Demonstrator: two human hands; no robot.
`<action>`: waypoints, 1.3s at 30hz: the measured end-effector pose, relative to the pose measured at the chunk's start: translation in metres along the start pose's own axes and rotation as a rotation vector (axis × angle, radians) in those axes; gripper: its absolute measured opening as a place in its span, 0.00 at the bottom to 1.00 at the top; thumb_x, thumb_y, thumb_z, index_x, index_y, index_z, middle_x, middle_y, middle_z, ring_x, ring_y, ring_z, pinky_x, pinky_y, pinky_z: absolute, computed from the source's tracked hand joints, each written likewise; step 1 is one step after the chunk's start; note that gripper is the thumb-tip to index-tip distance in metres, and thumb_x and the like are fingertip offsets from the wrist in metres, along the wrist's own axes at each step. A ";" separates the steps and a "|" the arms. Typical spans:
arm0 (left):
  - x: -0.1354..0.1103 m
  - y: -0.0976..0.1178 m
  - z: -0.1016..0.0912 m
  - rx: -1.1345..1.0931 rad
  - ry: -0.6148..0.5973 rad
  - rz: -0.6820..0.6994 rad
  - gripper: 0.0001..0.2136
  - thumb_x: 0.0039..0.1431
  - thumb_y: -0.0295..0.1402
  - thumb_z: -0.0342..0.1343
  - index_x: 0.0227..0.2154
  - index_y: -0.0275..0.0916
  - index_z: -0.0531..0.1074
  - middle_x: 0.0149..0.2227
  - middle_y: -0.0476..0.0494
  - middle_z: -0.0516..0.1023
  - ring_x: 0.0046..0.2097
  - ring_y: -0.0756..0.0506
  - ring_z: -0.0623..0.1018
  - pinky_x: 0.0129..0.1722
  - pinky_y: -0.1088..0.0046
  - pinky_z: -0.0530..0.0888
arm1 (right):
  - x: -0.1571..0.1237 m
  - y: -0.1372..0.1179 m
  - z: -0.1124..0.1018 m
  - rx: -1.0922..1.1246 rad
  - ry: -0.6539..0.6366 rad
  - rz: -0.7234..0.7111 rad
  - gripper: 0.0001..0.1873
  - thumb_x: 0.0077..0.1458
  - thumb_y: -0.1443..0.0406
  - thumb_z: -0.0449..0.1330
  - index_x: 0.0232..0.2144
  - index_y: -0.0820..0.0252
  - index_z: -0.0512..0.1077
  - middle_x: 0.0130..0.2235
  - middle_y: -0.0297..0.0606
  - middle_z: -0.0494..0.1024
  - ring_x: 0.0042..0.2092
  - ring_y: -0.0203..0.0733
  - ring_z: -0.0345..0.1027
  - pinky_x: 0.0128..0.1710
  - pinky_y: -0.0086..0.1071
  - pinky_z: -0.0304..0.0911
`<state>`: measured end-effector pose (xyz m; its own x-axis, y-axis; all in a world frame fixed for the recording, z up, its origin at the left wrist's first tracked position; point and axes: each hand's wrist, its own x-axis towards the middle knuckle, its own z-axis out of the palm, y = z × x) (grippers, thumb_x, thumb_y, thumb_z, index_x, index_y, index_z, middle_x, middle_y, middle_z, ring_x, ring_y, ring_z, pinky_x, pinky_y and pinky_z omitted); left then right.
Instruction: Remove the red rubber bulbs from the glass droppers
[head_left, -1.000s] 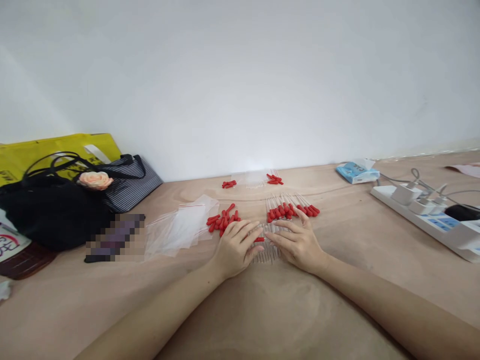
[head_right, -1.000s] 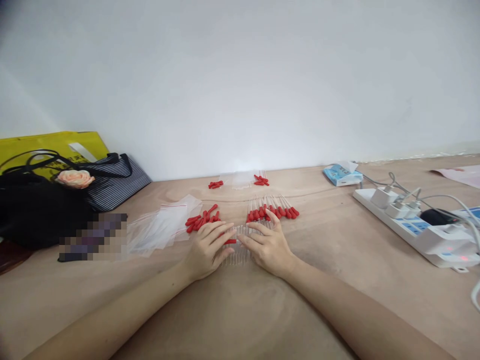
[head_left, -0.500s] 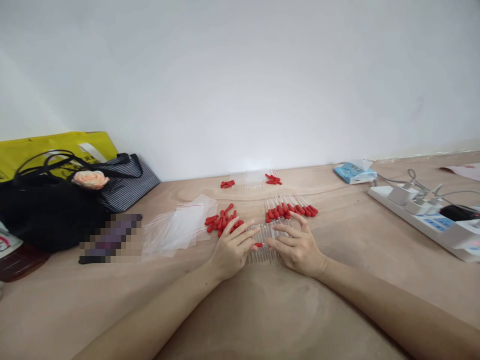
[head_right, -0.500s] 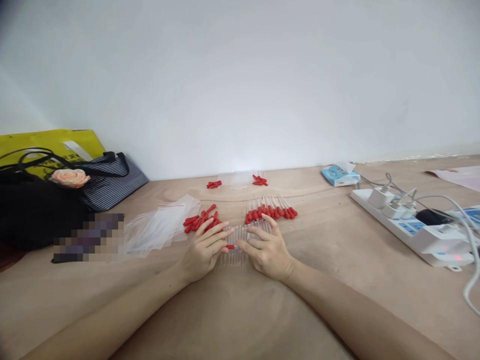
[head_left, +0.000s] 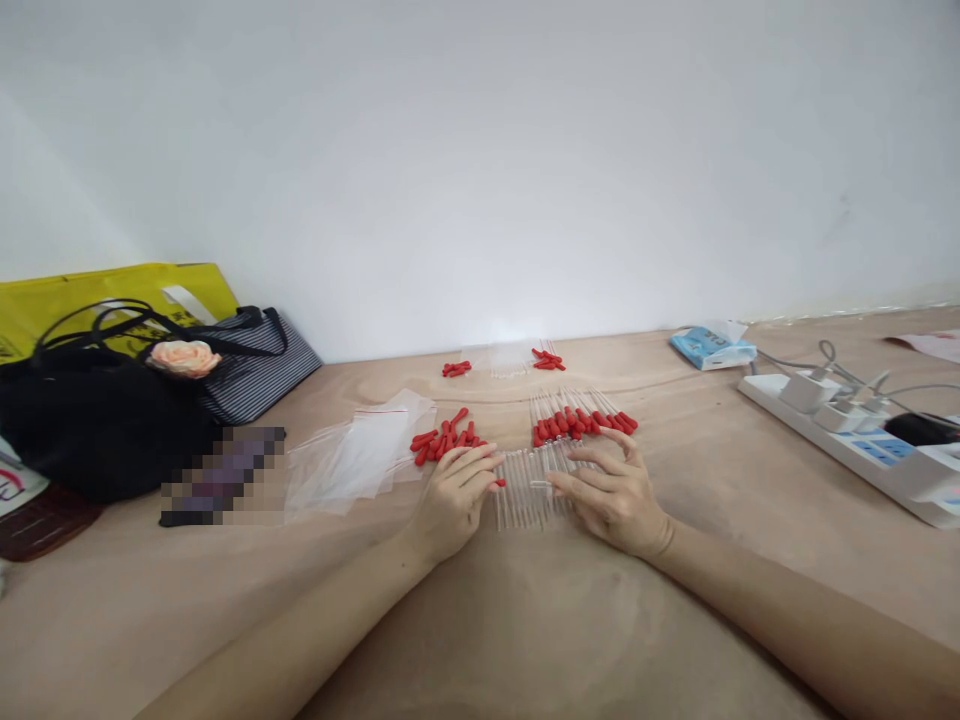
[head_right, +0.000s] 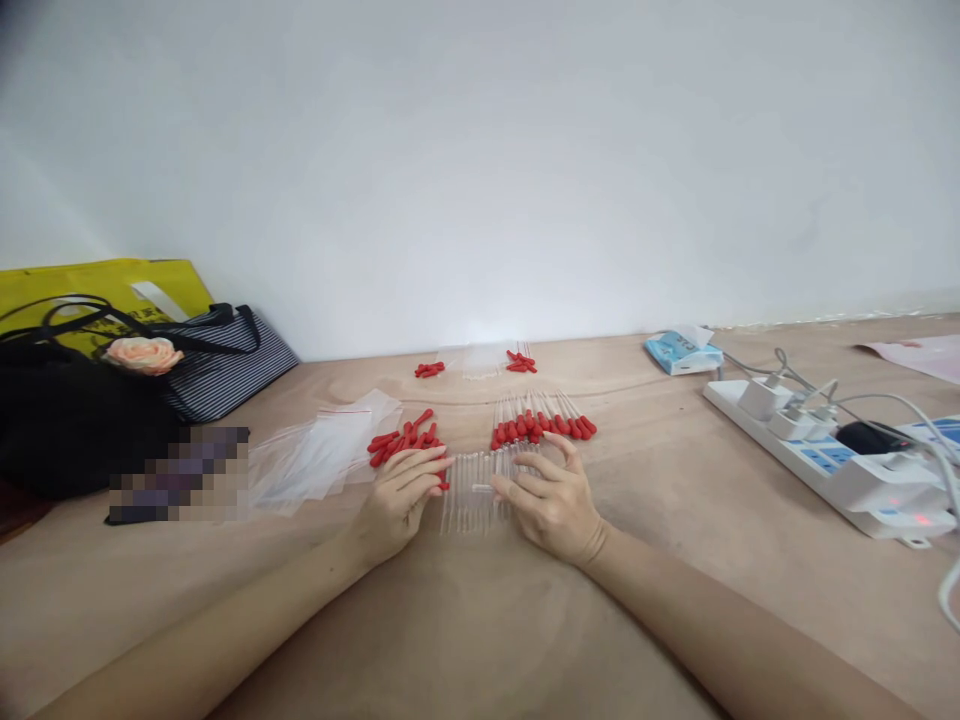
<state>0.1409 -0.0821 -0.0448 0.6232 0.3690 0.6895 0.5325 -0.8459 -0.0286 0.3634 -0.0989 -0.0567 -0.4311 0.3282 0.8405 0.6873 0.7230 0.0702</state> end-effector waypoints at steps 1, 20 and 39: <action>0.000 0.000 -0.001 -0.002 0.009 -0.023 0.07 0.57 0.25 0.46 0.30 0.37 0.69 0.39 0.44 0.76 0.46 0.46 0.72 0.45 0.67 0.67 | -0.001 0.002 -0.002 -0.022 -0.013 0.029 0.10 0.53 0.68 0.53 0.35 0.53 0.72 0.21 0.28 0.73 0.34 0.35 0.66 0.48 0.41 0.47; -0.012 -0.102 -0.027 -0.200 -0.113 -1.100 0.14 0.42 0.40 0.54 0.29 0.35 0.72 0.26 0.45 0.77 0.29 0.46 0.75 0.30 0.73 0.69 | 0.017 -0.005 0.020 -0.010 -0.170 0.141 0.09 0.52 0.71 0.51 0.30 0.61 0.72 0.21 0.33 0.71 0.27 0.34 0.60 0.36 0.32 0.48; -0.004 -0.090 -0.039 0.083 -0.154 -0.973 0.14 0.49 0.40 0.47 0.29 0.37 0.73 0.33 0.44 0.75 0.34 0.44 0.72 0.34 0.72 0.66 | 0.023 -0.012 0.010 0.036 -0.299 0.227 0.21 0.48 0.48 0.53 0.33 0.56 0.74 0.28 0.36 0.72 0.33 0.38 0.60 0.39 0.38 0.45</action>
<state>0.0684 -0.0224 -0.0168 -0.0428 0.9401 0.3382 0.8872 -0.1199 0.4456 0.3391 -0.0938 -0.0436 -0.4256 0.6419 0.6378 0.7663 0.6305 -0.1232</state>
